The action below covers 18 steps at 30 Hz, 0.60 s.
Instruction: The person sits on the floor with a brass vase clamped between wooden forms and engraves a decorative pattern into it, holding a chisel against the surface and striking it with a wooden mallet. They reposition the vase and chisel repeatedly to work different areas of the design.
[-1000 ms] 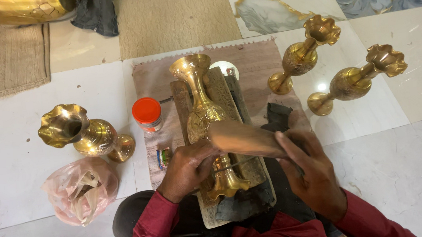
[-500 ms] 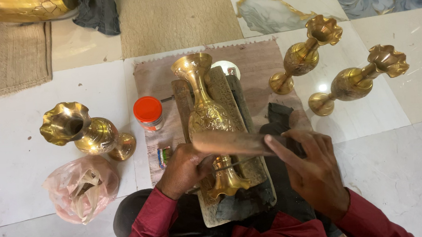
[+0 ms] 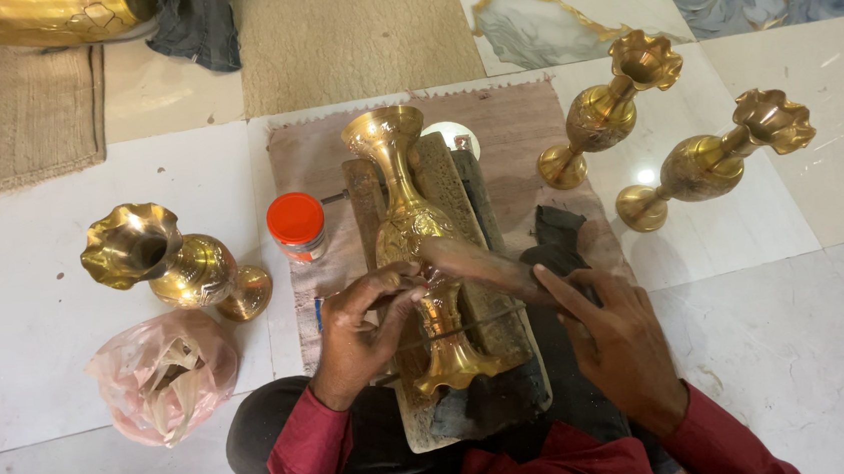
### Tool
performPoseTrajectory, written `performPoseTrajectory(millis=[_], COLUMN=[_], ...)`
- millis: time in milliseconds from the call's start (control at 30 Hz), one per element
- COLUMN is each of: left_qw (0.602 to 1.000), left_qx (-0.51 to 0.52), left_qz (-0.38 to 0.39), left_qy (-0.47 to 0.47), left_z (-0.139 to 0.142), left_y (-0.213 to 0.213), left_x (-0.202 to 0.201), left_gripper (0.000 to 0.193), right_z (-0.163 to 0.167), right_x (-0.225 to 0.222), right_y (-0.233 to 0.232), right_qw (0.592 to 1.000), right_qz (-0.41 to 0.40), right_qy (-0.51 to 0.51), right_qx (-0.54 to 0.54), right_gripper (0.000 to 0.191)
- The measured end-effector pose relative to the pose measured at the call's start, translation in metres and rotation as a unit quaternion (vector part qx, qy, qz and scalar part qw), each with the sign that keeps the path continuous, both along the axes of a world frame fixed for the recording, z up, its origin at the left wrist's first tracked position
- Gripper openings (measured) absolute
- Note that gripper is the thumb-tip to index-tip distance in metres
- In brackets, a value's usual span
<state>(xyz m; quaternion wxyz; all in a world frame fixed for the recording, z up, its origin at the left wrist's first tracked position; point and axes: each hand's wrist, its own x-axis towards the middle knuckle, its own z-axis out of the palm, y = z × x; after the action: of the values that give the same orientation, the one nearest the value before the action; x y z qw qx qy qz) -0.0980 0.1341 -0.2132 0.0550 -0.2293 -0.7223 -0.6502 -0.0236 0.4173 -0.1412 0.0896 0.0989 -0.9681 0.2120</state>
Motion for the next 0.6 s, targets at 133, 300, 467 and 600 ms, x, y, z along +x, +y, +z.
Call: performPoseTrajectory(millis=[133, 300, 467, 600], left_qw=[1.000, 0.998, 0.996, 0.993], left_qx=[-0.012, -0.054, -0.071, -0.098], left_qz=[0.011, -0.004, -0.048, -0.043], left_qy=[-0.018, 0.027, -0.017, -0.043], left_z=[0.003, 0.011, 0.023, 0.031], left_y=[0.001, 0.008, 0.014, 0.014], left_x=[0.007, 0.009, 0.003, 0.000], left_gripper=[0.019, 0.028, 0.034, 0.039], right_z=[-0.013, -0.013, -0.002, 0.004], right_x=[0.000, -0.005, -0.015, -0.023], right_y=[-0.003, 0.001, 0.008, 0.010], right_qw=[0.995, 0.997, 0.999, 0.998], right_qz=[0.001, 0.015, 0.032, 0.047], right_qy=[-0.007, 0.045, 0.029, 0.022], right_qx=[-0.099, -0.060, 0.002, -0.023], right_gripper=[0.064, 0.064, 0.063, 0.063])
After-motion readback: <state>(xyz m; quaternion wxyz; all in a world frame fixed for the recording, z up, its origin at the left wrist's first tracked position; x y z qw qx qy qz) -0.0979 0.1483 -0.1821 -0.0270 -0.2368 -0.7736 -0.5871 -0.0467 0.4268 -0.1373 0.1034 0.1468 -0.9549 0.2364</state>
